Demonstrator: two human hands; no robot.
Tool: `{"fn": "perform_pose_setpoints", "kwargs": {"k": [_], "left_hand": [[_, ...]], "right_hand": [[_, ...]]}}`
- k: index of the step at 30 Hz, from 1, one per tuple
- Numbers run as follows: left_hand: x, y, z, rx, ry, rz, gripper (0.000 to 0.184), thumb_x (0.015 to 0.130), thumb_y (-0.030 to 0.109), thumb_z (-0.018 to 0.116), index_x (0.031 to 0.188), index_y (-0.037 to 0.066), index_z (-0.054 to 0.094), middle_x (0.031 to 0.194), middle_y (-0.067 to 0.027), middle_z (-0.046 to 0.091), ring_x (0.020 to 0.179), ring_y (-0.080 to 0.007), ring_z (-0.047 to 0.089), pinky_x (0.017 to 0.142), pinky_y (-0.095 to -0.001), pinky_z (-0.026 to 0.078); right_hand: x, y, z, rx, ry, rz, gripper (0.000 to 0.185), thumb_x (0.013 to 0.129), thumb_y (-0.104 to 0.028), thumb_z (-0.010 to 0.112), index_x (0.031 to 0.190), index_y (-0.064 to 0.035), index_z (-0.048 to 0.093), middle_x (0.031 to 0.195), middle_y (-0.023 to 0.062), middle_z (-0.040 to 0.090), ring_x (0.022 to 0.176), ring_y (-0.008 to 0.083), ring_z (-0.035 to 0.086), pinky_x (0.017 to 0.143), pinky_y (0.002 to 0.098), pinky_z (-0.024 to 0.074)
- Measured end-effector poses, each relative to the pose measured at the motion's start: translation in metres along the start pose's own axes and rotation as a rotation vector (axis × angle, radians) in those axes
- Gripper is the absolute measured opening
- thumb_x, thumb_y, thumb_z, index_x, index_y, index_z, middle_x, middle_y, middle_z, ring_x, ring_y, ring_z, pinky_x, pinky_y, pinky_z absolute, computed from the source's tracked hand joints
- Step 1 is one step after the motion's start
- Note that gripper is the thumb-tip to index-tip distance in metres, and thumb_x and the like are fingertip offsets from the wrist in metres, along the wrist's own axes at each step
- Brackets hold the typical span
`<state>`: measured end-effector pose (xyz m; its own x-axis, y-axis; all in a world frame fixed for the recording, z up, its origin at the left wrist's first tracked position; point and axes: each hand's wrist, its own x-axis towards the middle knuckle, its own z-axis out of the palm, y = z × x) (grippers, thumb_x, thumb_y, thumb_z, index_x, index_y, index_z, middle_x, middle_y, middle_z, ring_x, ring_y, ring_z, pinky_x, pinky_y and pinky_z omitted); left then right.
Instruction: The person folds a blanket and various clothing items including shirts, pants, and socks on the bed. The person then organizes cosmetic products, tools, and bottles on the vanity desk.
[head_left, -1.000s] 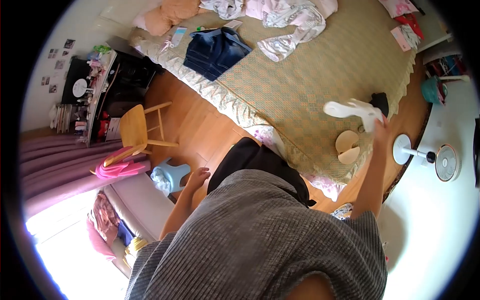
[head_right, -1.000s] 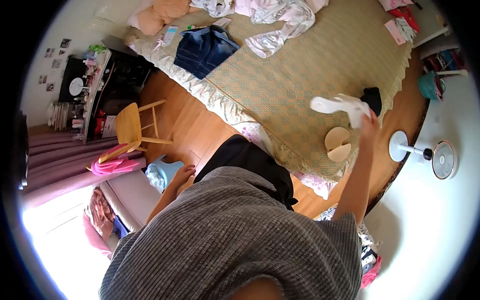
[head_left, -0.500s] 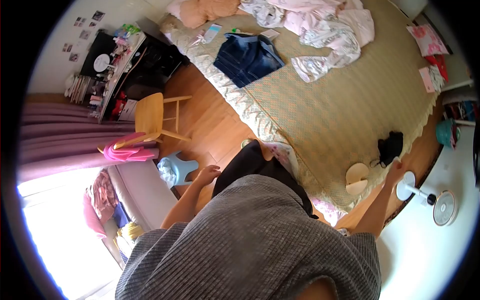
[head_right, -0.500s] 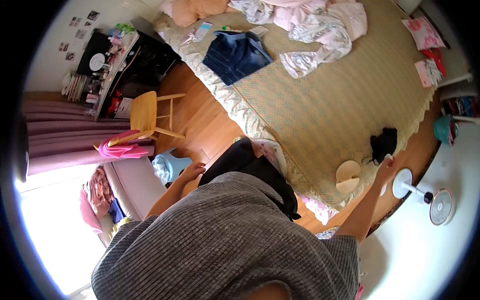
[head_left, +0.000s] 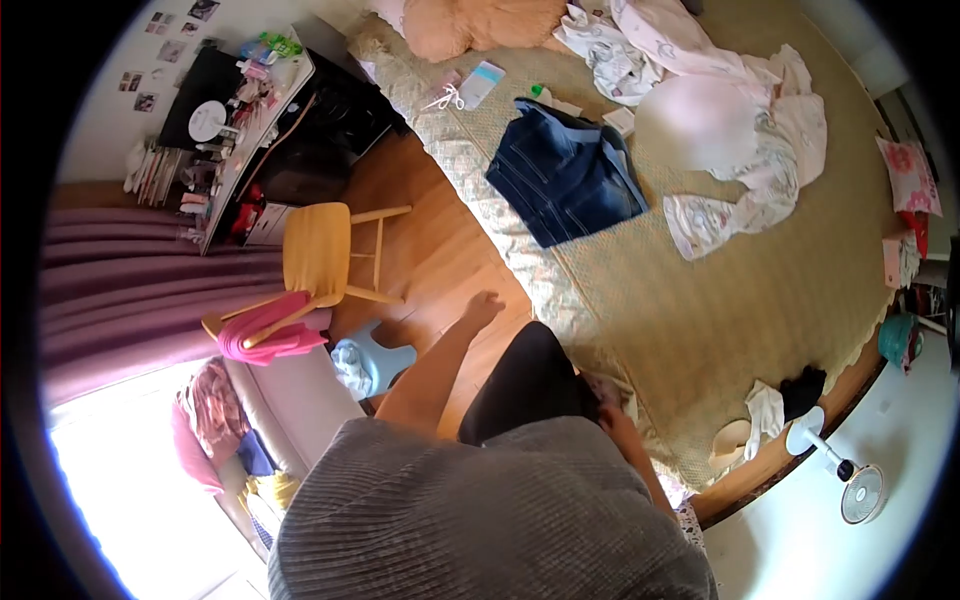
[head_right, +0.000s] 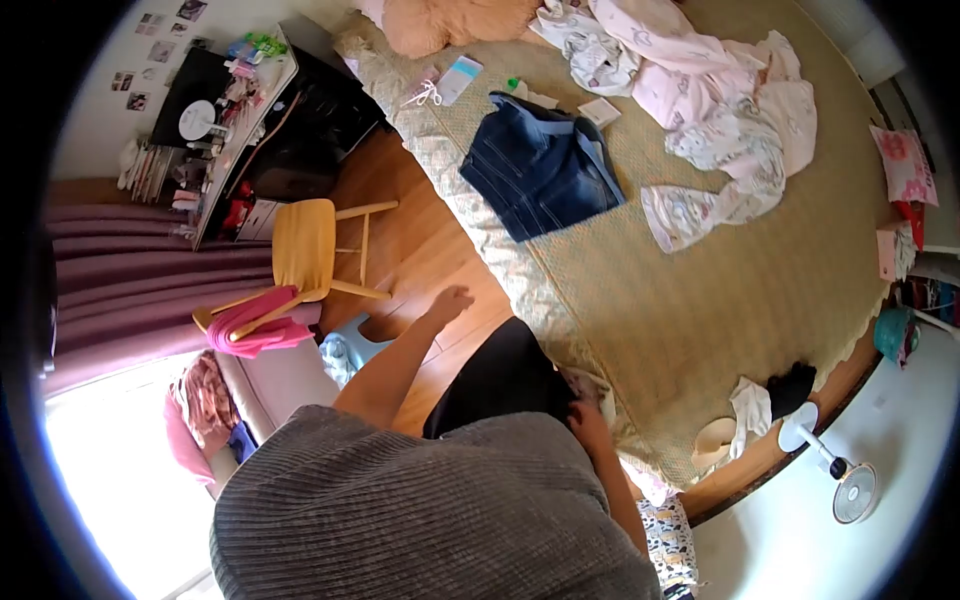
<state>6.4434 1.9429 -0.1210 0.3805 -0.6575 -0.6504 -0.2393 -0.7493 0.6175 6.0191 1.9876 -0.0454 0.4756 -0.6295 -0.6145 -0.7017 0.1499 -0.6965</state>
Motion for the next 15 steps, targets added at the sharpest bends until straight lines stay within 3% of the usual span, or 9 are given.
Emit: {"fn": "perform_pose_setpoints", "kwargs": {"k": [3,5,7,9,11,13,15], "left_hand": [[0.132,0.002,0.004,0.115,0.208,0.076,0.061,0.065,0.026,0.071,0.115,-0.001,0.049,0.111,-0.0203,0.052,0.108,-0.0331,0.048,0.088,-0.0382,0.042],[0.135,0.098,-0.033,0.195,0.28,0.003,0.071,0.064,0.026,0.072,0.123,0.002,0.041,0.127,-0.0187,0.039,0.118,-0.0353,0.038,0.096,-0.0392,0.037],[0.173,0.139,-0.049,0.267,0.35,-0.063,0.082,0.062,0.024,0.074,0.13,0.005,0.031,0.137,-0.0153,0.025,0.126,-0.0346,0.027,0.101,-0.04,0.033],[0.206,0.157,-0.06,0.349,0.443,-0.01,0.089,0.061,0.022,0.074,0.133,0.007,0.025,0.139,-0.0139,0.023,0.129,-0.0331,0.024,0.101,-0.0408,0.032],[0.228,0.174,-0.073,0.36,0.373,-0.043,0.094,0.061,0.021,0.074,0.136,0.007,0.019,0.142,-0.0137,0.02,0.131,-0.0307,0.02,0.102,-0.0401,0.032],[0.256,0.165,-0.074,0.41,0.33,-0.012,0.101,0.06,0.023,0.076,0.138,0.008,0.013,0.14,-0.0138,0.026,0.127,-0.0327,0.028,0.099,-0.0392,0.037],[0.27,0.167,-0.079,0.289,0.21,-0.097,0.096,0.059,0.027,0.076,0.136,0.007,0.022,0.133,-0.015,0.039,0.12,-0.033,0.039,0.094,-0.0388,0.04]], "right_hand": [[-0.011,-0.001,0.012,0.146,0.098,0.169,0.035,0.077,-0.017,0.061,0.11,-0.0054,0.056,0.092,0.0151,0.063,0.082,0.0284,0.062,0.073,0.0358,0.0483],[-0.02,0.002,0.009,0.362,0.185,0.446,0.034,0.078,-0.015,0.059,0.109,-0.0019,0.056,0.089,0.0142,0.063,0.079,0.0231,0.062,0.07,0.0334,0.0489],[-0.03,-0.005,0.007,0.533,0.422,0.541,0.033,0.08,-0.014,0.057,0.109,0.0009,0.055,0.084,0.0109,0.063,0.073,0.0192,0.063,0.06,0.0278,0.0474],[-0.032,-0.029,-0.002,0.643,0.464,0.75,0.034,0.081,-0.016,0.057,0.11,0.0004,0.054,0.084,0.0091,0.063,0.072,0.0173,0.062,0.056,0.0263,0.0452],[-0.024,-0.064,-0.008,0.706,0.438,0.804,0.034,0.081,-0.019,0.057,0.111,-0.0017,0.054,0.085,0.0085,0.063,0.074,0.0167,0.062,0.057,0.0267,0.0445],[-0.01,-0.088,-0.004,0.73,0.397,0.802,0.036,0.081,-0.02,0.058,0.112,-0.0021,0.053,0.087,0.0083,0.063,0.076,0.0171,0.062,0.06,0.0267,0.0445],[0.007,-0.1,0.006,0.775,0.33,0.723,0.033,0.083,-0.014,0.054,0.112,0.0016,0.052,0.094,0.0112,0.062,0.079,0.017,0.061,0.069,0.027,0.0454]]}}
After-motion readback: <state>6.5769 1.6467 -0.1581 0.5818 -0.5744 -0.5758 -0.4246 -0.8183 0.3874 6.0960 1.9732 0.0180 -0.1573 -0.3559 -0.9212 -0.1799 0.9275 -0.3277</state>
